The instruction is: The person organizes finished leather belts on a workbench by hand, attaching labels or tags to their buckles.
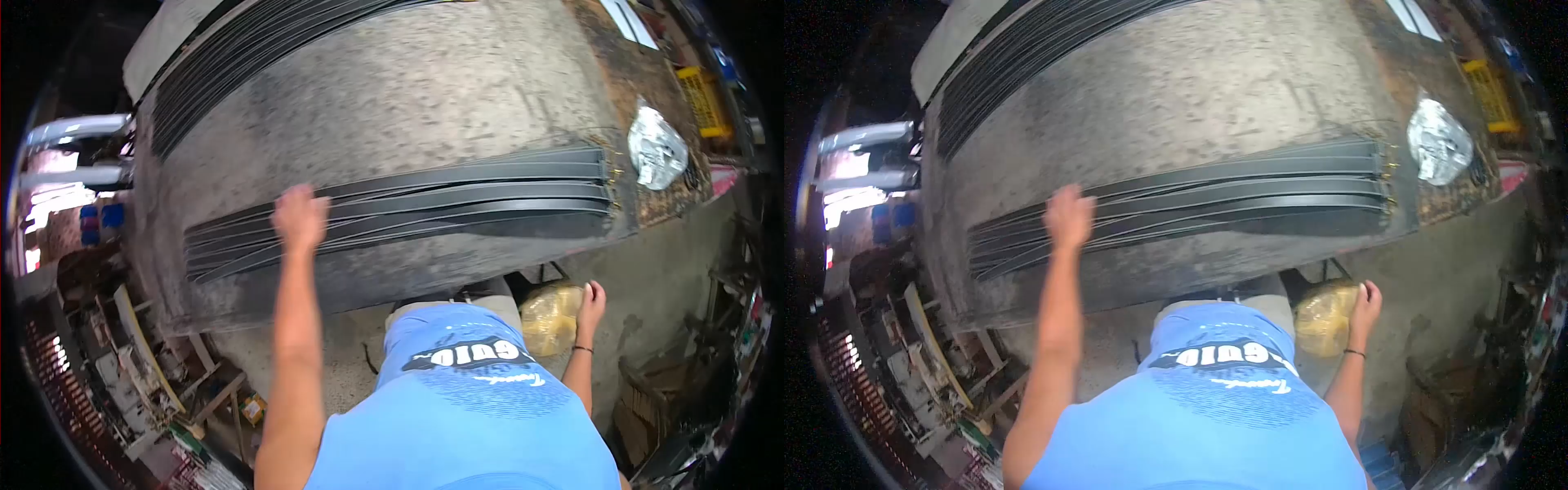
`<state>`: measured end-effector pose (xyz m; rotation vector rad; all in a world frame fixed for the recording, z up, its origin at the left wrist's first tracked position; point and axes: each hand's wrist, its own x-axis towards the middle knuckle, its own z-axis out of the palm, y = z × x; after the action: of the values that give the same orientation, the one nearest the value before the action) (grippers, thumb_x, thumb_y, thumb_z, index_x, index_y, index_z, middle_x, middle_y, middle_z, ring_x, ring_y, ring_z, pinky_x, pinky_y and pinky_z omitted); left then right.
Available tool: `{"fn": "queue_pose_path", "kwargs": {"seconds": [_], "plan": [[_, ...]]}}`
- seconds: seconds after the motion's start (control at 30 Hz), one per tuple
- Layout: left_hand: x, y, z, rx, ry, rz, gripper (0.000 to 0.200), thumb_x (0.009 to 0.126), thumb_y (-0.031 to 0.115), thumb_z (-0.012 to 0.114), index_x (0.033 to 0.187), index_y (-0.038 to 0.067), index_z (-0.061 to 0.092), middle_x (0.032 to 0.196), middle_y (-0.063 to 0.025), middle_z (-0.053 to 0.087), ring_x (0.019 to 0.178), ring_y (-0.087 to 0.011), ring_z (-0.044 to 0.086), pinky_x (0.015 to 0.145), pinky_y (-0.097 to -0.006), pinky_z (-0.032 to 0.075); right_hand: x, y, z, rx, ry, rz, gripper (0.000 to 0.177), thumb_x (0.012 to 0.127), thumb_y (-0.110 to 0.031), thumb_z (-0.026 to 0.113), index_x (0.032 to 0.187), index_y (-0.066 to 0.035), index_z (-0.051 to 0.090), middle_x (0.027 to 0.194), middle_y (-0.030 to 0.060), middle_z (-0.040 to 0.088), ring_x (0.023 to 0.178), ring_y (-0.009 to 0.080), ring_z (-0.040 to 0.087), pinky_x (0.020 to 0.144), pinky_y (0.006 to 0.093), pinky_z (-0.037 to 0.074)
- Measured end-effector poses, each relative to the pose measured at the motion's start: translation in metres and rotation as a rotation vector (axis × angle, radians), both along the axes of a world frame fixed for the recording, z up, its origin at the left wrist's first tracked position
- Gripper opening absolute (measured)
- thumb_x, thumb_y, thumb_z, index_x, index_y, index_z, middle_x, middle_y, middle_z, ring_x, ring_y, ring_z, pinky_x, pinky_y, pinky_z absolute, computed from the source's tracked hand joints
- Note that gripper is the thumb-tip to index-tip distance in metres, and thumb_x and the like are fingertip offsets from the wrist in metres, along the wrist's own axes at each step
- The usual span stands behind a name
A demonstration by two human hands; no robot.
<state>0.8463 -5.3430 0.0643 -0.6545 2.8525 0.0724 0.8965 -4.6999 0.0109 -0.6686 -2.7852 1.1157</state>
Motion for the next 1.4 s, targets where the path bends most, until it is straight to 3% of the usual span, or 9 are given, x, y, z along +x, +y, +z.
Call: {"fn": "queue_pose_path", "kwargs": {"seconds": [0.13, 0.27, 0.37, 0.6, 0.77, 1.17, 1.23, 1.3, 1.4], "plan": [[0.093, -0.101, 0.036, -0.191, -0.352, 0.811, 0.065, 0.095, 0.057, 0.037, 0.135, 0.008, 0.053, 0.141, -0.0234, 0.044, 0.132, -0.0416, 0.04, 0.106, -0.0536, 0.035, -0.041, 0.018, -0.007, -0.058, 0.08, 0.045, 0.027, 0.094, -0.02, 0.059, 0.112, 0.0, 0.062, 0.098, 0.0066, 0.064, 0.09, 0.0147, 0.058, 0.082, 0.0287, 0.048], [0.124, -0.074, -0.001, 0.028, 0.391, 0.402, 0.023, 0.093, 0.024, 0.058, 0.09, 0.002, 0.065, 0.094, -0.0152, 0.066, 0.084, -0.0366, 0.06, 0.078, -0.0442, 0.048, -0.084, 0.026, 0.008, -0.623, -0.011, -0.244, 0.026, 0.095, -0.019, 0.059, 0.116, -0.003, 0.058, 0.083, 0.0006, 0.06, 0.067, 0.0085, 0.057, 0.057, 0.0224, 0.049], [0.06, 0.065, -0.015, 0.221, 0.541, 0.005, 0.016, 0.085, 0.018, 0.069, 0.088, 0.003, 0.065, 0.115, -0.0161, 0.061, 0.106, -0.0327, 0.056, 0.092, -0.0435, 0.044, -0.11, 0.017, 0.037, -0.706, -0.133, -0.199, 0.038, 0.097, -0.028, 0.055, 0.126, -0.003, 0.048, 0.085, 0.0093, 0.063, 0.064, 0.0137, 0.062, 0.053, 0.0263, 0.054], [-0.027, 0.324, -0.027, 0.524, 0.604, -0.57, 0.074, 0.077, 0.034, 0.076, 0.141, 0.015, 0.042, 0.15, -0.0188, 0.029, 0.142, -0.0408, 0.02, 0.111, -0.0633, 0.013, -0.134, -0.015, 0.047, -1.163, -0.229, -0.228, 0.082, 0.09, -0.058, 0.055, 0.148, -0.018, 0.013, 0.125, 0.0234, 0.045, 0.086, 0.0341, 0.065, 0.069, 0.0438, 0.058], [-0.035, 0.352, -0.053, 0.389, 0.492, -0.423, 0.08, 0.079, 0.037, 0.073, 0.146, 0.013, 0.035, 0.151, -0.018, 0.028, 0.142, -0.0383, 0.021, 0.11, -0.0655, 0.013, -0.165, -0.022, 0.032, -1.291, -0.18, -0.257, 0.08, 0.09, -0.04, 0.066, 0.149, -0.021, 0.015, 0.136, 0.0156, 0.035, 0.094, 0.0372, 0.059, 0.077, 0.0501, 0.056], [-0.074, 0.353, -0.062, 0.114, 0.452, -0.223, 0.074, 0.078, 0.034, 0.069, 0.144, 0.018, 0.038, 0.149, -0.0092, 0.035, 0.14, -0.0296, 0.027, 0.112, -0.0569, 0.017, -0.261, -0.014, 0.03, -0.979, -0.397, 0.248, 0.057, 0.092, -0.028, 0.065, 0.139, -0.02, 0.034, 0.101, 0.0032, 0.054, 0.066, 0.0196, 0.06, 0.068, 0.0415, 0.056], [-0.072, 0.357, -0.057, 0.109, 0.454, -0.218, 0.073, 0.077, 0.033, 0.069, 0.143, 0.018, 0.04, 0.148, -0.0092, 0.037, 0.139, -0.0299, 0.03, 0.113, -0.0561, 0.018, -0.274, 0.0, 0.045, -0.887, -0.5, 0.351, 0.073, 0.086, -0.028, 0.072, 0.143, -0.012, 0.029, 0.11, 0.01, 0.054, 0.075, 0.0191, 0.064, 0.068, 0.0368, 0.056], [-0.072, 0.359, -0.055, 0.121, 0.465, -0.221, 0.075, 0.076, 0.029, 0.07, 0.143, 0.016, 0.039, 0.149, -0.0114, 0.036, 0.141, -0.0319, 0.027, 0.113, -0.0561, 0.016, -0.278, 0.012, 0.048, -0.246, -0.067, 0.635, 0.085, 0.078, -0.028, 0.077, 0.145, -0.005, 0.029, 0.123, 0.0166, 0.047, 0.088, 0.0245, 0.063, 0.077, 0.0375, 0.054], [-0.073, 0.36, -0.054, 0.073, 0.482, -0.226, 0.076, 0.077, 0.034, 0.07, 0.144, 0.015, 0.038, 0.148, -0.0121, 0.036, 0.14, -0.0328, 0.029, 0.113, -0.0556, 0.017, -0.293, 0.029, 0.047, -0.031, 0.296, 0.84, 0.088, 0.072, -0.027, 0.079, 0.143, -0.001, 0.034, 0.136, 0.0215, 0.039, 0.122, 0.0374, 0.046, 0.101, 0.0403, 0.041]]}}
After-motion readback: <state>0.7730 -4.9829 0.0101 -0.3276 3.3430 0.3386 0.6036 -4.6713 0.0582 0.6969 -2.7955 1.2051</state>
